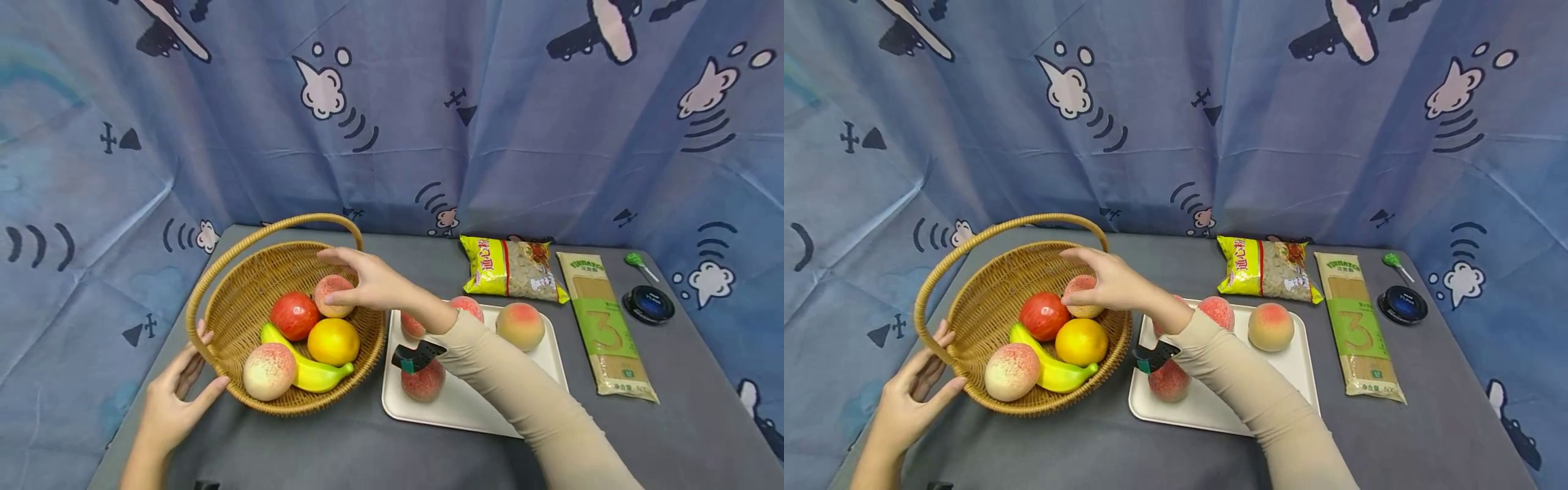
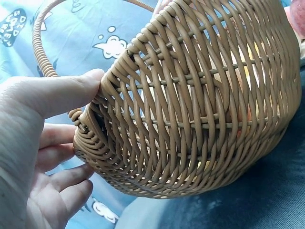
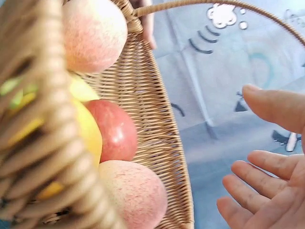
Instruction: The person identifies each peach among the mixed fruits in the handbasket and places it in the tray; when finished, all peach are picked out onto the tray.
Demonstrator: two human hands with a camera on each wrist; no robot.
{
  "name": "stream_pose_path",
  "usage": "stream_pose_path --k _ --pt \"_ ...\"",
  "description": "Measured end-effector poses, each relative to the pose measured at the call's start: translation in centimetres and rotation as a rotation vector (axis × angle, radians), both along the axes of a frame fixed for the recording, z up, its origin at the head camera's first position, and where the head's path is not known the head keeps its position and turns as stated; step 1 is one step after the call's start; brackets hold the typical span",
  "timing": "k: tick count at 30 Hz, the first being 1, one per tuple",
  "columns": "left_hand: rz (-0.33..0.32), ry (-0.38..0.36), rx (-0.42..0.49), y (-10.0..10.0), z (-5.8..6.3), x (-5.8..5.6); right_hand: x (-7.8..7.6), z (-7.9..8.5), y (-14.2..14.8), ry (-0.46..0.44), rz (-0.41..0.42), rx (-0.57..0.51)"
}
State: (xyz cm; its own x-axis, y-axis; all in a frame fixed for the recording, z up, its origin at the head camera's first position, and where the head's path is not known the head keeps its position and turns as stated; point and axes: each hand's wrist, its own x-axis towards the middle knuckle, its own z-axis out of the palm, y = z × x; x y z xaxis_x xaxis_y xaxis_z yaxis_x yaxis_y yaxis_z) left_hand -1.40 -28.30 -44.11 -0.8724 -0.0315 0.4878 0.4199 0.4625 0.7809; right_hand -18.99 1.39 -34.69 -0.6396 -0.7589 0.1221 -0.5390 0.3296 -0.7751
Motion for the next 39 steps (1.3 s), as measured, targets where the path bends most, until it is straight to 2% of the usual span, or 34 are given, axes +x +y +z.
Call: stream_pose_path --k 7,12,16,23,27,34,39 --pt "0.013 -0.006 -0.025 0.0 0.1 0.0 -1.9 -1.0 -2.3 -0.084 0.017 0.082" --pt "0.018 -0.012 -0.037 0.2 0.0 0.0 -2.3 -1.9 -2.3 -0.135 -0.002 0.161" --pt "0.013 -0.002 -0.042 0.2 0.1 -0.1 -2.6 -2.6 -2.3 -0.186 -0.015 0.169" --pt "0.014 0.004 -0.042 0.1 0.2 -0.3 -2.7 -2.9 -2.6 -0.25 -0.026 0.203" --pt "0.008 0.016 -0.037 0.0 0.2 -0.4 -2.7 -3.0 -2.9 -0.222 -0.018 0.261" --pt "0.003 0.035 -0.026 -0.1 0.2 -0.5 -2.7 -3.1 -3.4 -0.117 -0.03 0.356" --pt "-0.007 0.034 -0.012 0.0 0.3 -0.5 -2.6 -3.2 -3.5 -0.107 -0.045 0.411"
